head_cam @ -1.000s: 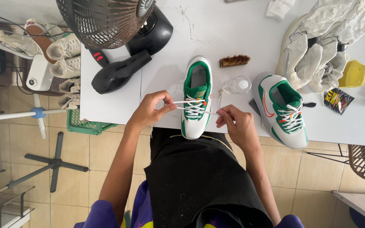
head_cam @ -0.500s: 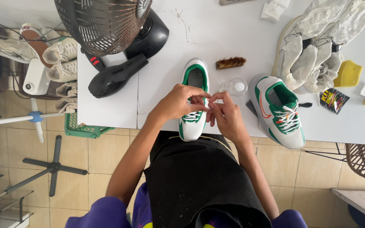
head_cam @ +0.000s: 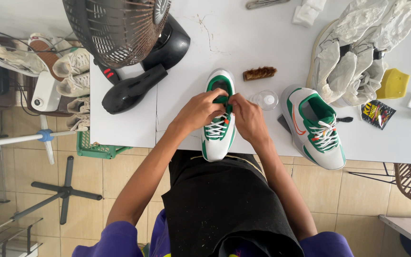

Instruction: The person laces a white and green sneaker with white shoelaces. They thread the laces through the eyelets, pull them tight, and tie a knot at the top. The person also briefly picks up and brushes the shoe with a brown brush before continuing to lace it.

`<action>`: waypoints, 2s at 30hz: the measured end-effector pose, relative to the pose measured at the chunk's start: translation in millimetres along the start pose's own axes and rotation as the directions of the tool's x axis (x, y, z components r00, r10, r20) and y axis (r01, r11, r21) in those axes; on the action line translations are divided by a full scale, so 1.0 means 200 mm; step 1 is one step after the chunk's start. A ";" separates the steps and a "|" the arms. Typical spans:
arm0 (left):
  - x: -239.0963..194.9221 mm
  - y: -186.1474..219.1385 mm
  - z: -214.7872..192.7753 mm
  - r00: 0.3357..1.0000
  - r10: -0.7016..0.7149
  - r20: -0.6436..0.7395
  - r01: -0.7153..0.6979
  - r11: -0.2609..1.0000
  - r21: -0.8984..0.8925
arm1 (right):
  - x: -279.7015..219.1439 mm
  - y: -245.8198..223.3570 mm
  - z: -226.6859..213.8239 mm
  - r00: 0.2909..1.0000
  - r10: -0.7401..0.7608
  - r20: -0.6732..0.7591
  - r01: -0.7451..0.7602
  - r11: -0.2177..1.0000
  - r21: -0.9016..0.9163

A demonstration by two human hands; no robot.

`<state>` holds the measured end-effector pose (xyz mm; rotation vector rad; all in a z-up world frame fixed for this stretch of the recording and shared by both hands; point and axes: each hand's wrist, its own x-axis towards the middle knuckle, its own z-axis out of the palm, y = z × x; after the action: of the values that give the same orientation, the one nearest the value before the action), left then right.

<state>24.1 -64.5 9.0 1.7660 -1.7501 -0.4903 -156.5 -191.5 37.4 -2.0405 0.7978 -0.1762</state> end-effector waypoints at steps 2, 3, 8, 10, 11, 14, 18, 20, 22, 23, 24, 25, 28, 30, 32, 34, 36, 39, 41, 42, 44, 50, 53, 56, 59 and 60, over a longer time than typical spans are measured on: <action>-0.04 -0.03 0.03 0.996 -0.089 0.030 0.089 0.996 -0.025 | 0.00 0.01 -0.02 0.987 -0.149 0.064 0.160 0.957 -0.240; -0.03 -0.03 0.02 0.996 -0.081 0.033 0.082 0.996 -0.027 | 0.00 0.02 -0.01 0.988 -0.144 0.057 0.154 0.958 -0.243; -0.02 -0.02 0.03 0.993 -0.118 0.019 0.117 0.992 0.052 | 0.01 0.07 -0.01 0.985 -0.165 0.053 0.173 0.957 -0.231; 0.00 -0.01 0.03 0.993 -0.115 0.003 0.115 0.992 0.053 | -0.01 0.04 0.01 0.992 -0.125 0.024 0.127 0.982 -0.142; 0.01 0.00 0.05 0.993 -0.115 -0.008 0.115 0.992 0.044 | -0.03 0.03 0.01 0.997 -0.072 0.003 0.072 0.996 -0.053; 0.02 -0.01 0.06 0.989 -0.144 -0.034 0.144 0.990 -0.008 | -0.09 0.12 0.05 0.996 0.007 -0.088 0.010 0.981 0.192; 0.02 0.00 0.09 0.987 -0.147 -0.059 0.144 0.988 -0.047 | -0.14 0.20 0.13 0.980 -0.049 -0.194 0.081 0.984 0.159; 0.03 0.01 0.06 0.986 -0.164 0.020 0.166 0.983 -0.078 | -0.14 0.24 0.20 0.933 -0.133 -0.336 0.180 0.977 0.114; 0.05 0.03 0.01 0.985 -0.154 0.075 0.159 0.985 -0.065 | -0.17 0.23 0.21 0.917 -0.177 -0.357 0.210 0.976 0.054; 0.05 0.04 -0.03 0.981 -0.146 0.124 0.153 0.987 -0.048 | -0.18 0.23 0.22 0.899 -0.228 -0.374 0.244 0.970 -0.004; 0.04 0.07 -0.07 0.981 -0.148 0.127 0.155 0.987 -0.048 | -0.24 0.17 0.13 0.900 -0.225 -0.373 0.242 0.970 -0.002; 0.04 0.10 -0.11 0.976 -0.152 0.159 0.172 0.978 -0.121 | -0.29 0.11 0.04 0.881 -0.214 -0.422 0.255 0.966 0.043; 0.02 0.08 -0.14 0.977 -0.160 0.144 0.195 0.940 -0.281 | -0.41 0.09 -0.25 0.889 -0.118 -0.442 0.351 0.795 0.495; 0.01 0.04 -0.15 0.982 -0.162 0.095 0.185 0.914 -0.362 | -0.43 0.19 -0.38 0.919 -0.057 -0.391 0.370 0.472 0.801; -0.02 0.02 -0.14 0.958 -0.262 0.116 0.286 0.879 -0.382 | -0.44 0.35 -0.43 0.975 -0.068 -0.212 0.207 0.624 0.754; -0.02 0.00 -0.13 0.971 -0.219 0.092 0.238 0.891 -0.386 | -0.42 0.09 -0.42 0.999 -0.037 0.008 0.028 0.863 0.504; -0.01 -0.01 -0.13 0.982 -0.175 0.067 0.187 0.903 -0.386 | -0.37 -0.05 -0.31 0.977 0.069 0.200 -0.102 0.982 0.158; -0.03 0.01 -0.12 0.978 -0.205 0.038 0.189 0.800 -0.569 | -0.29 -0.01 -0.01 0.997 -0.032 0.075 0.034 0.999 -0.020; -0.03 -0.01 -0.09 0.979 -0.204 0.002 0.168 0.800 -0.575 | -0.19 0.09 0.14 0.995 -0.047 -0.086 0.032 0.985 -0.169; -0.03 -0.01 -0.09 0.979 -0.206 0.000 0.168 0.802 -0.573 | -0.18 0.12 0.15 0.995 -0.050 -0.085 0.036 0.985 -0.168; -0.03 0.00 -0.09 0.982 -0.185 -0.032 0.136 0.817 -0.560 | -0.14 0.19 0.16 0.990 -0.094 -0.108 0.086 0.993 -0.078; -0.06 -0.01 0.02 0.958 -0.235 -0.166 0.101 0.814 -0.571 | -0.24 0.38 -0.05 0.997 -0.040 0.063 0.044 0.997 -0.068; -0.04 0.00 0.04 0.945 -0.238 -0.223 0.074 0.822 -0.564 | -0.26 0.28 -0.05 0.998 0.038 0.054 -0.033 0.995 -0.092; -0.04 0.02 0.06 0.949 -0.207 -0.237 0.075 0.881 -0.467 | -0.23 -0.07 -0.06 0.997 -0.047 -0.060 0.038 0.990 -0.136; -0.06 0.03 0.02 0.899 -0.240 -0.366 0.041 0.879 -0.475 | -0.12 -0.26 -0.02 0.979 -0.171 -0.111 0.166 0.984 -0.057; -0.11 0.03 0.02 0.899 -0.239 -0.367 0.040 0.879 -0.475 | -0.06 -0.24 0.00 0.979 -0.173 -0.113 0.167 0.984 -0.058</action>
<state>15.3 -43.0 7.0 1.5206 -1.1000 -0.4938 -143.7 -166.2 79.2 -2.1603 0.7043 -0.3795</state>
